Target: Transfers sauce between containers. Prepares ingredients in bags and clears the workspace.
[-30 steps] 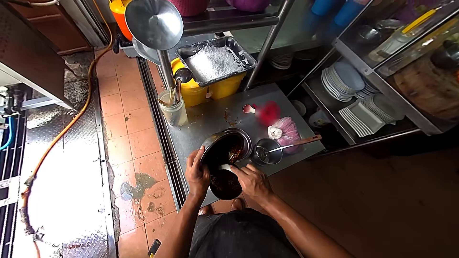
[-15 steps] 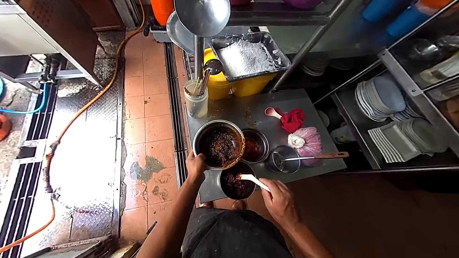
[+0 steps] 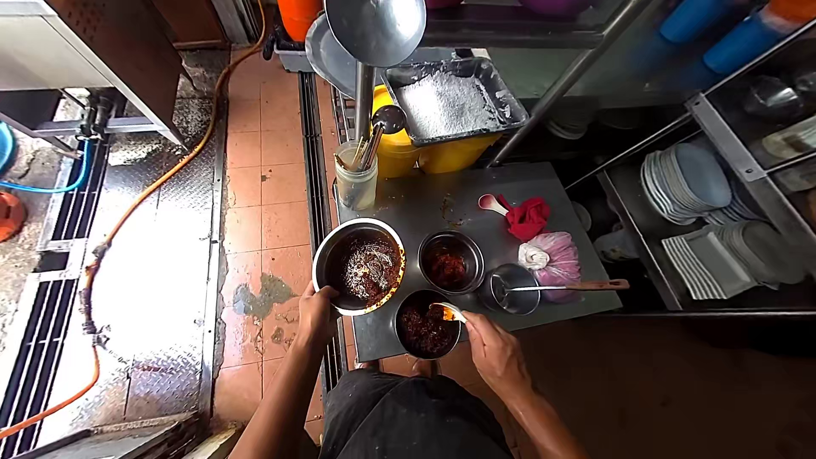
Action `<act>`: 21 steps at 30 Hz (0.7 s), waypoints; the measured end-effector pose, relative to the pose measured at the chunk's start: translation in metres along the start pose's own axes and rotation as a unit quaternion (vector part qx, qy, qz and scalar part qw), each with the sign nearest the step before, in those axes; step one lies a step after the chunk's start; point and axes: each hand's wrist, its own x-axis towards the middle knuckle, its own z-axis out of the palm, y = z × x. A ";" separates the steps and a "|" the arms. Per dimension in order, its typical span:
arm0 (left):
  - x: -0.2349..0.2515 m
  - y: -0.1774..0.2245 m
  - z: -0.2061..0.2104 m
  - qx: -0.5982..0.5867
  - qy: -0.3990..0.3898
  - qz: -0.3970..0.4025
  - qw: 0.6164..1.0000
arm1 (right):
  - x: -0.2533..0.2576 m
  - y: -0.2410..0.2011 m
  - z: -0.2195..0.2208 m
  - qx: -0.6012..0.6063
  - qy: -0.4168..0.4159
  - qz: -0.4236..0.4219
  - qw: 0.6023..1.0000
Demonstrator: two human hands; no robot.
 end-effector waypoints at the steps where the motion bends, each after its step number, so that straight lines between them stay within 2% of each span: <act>1: -0.001 -0.001 -0.003 -0.007 0.002 0.001 1.000 | 0.002 -0.002 -0.010 -0.002 0.011 0.004 1.000; 5: -0.004 -0.003 -0.013 -0.017 0.011 0.001 1.000 | 0.001 -0.017 -0.023 0.034 -0.041 0.054 0.997; 8: -0.007 -0.001 -0.015 -0.022 0.016 -0.008 1.000 | 0.006 -0.033 0.003 0.049 -0.082 0.066 0.993; 10: -0.008 -0.001 -0.019 -0.028 0.010 -0.011 0.999 | 0.015 -0.039 0.017 0.047 -0.107 0.114 0.987; 12: -0.006 -0.001 -0.025 -0.024 0.007 -0.012 1.000 | 0.026 -0.043 0.021 0.039 -0.141 0.183 0.972; 16: -0.004 -0.002 -0.033 -0.023 0.008 -0.002 1.000 | 0.047 -0.043 0.020 0.009 -0.179 0.266 0.947; 21: -0.002 -0.003 -0.038 -0.006 0.022 -0.011 1.000 | 0.077 -0.032 0.027 0.018 -0.236 0.380 0.894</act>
